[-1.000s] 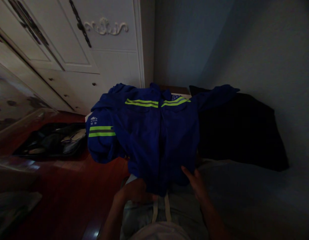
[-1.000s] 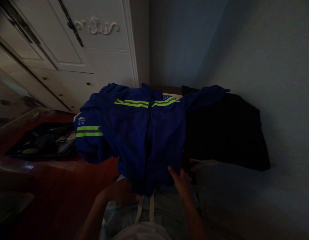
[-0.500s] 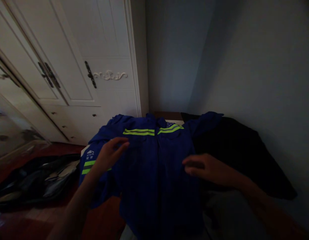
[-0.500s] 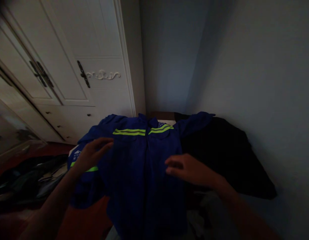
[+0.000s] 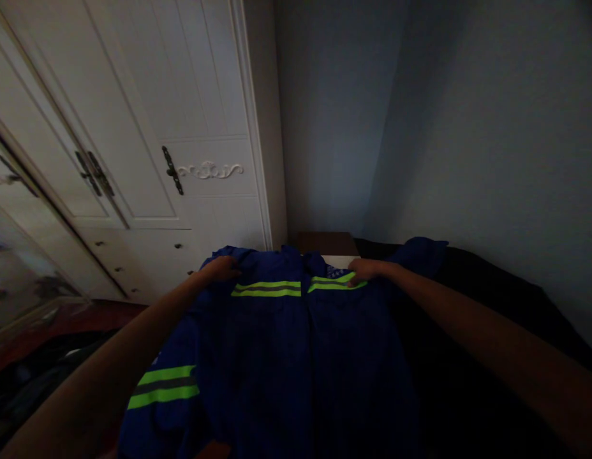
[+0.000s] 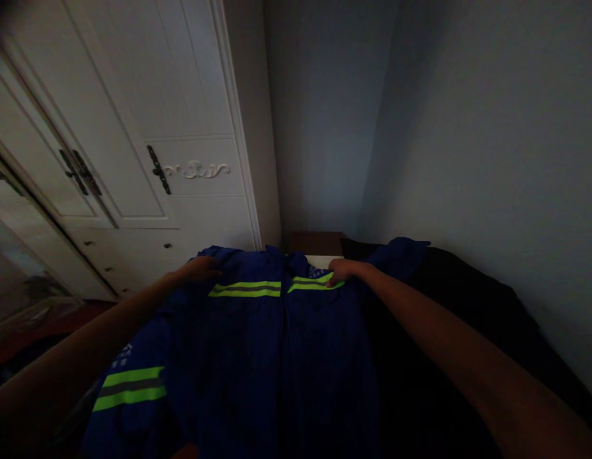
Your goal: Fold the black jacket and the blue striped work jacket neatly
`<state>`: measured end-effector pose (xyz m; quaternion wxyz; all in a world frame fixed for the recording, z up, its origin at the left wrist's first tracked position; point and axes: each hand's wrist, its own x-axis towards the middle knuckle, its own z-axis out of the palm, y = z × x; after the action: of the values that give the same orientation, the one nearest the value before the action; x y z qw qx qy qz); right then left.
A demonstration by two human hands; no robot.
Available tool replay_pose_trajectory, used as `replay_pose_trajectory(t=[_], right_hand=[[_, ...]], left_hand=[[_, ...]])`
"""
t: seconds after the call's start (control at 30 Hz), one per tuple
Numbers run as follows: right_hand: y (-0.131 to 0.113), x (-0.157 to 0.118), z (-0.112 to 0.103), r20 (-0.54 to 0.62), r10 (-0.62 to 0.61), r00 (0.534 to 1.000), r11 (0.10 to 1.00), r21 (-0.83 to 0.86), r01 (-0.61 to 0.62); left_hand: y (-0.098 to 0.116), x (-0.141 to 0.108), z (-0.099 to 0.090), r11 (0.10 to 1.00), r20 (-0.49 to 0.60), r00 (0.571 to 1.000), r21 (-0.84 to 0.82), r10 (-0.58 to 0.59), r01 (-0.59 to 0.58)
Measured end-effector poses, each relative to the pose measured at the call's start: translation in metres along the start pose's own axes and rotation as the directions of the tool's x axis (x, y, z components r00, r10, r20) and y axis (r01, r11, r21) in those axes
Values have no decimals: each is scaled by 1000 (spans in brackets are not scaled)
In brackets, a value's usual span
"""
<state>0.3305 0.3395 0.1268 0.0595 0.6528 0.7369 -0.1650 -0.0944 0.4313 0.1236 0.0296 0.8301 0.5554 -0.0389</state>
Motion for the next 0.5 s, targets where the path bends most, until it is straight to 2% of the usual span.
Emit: replay_pose_trajectory(t=[0.07,0.13,0.27,0.37,0.5], right_hand=[[6,5,-8,20,-28,999,999,25,28],[13,8,-24,-36,-40,999,997,69,42],[32,19,-67,-257,61,964,998,38,-54],[41,35,-88,-397,120,910,985,-67,-159],[45,64,-92,-545,120,830,975,-93,-202]], left_hand=[[-1,6,-6,997,93,995,60,42,-47],[0,11,-18,995,100,995,93,22,-32],[4,27,-58,993,-94,990,31,-107,111],[17,45,-85,980,-275,941,-40,-198,195],[46,76,-102,962,-436,857,-135,-274,238]])
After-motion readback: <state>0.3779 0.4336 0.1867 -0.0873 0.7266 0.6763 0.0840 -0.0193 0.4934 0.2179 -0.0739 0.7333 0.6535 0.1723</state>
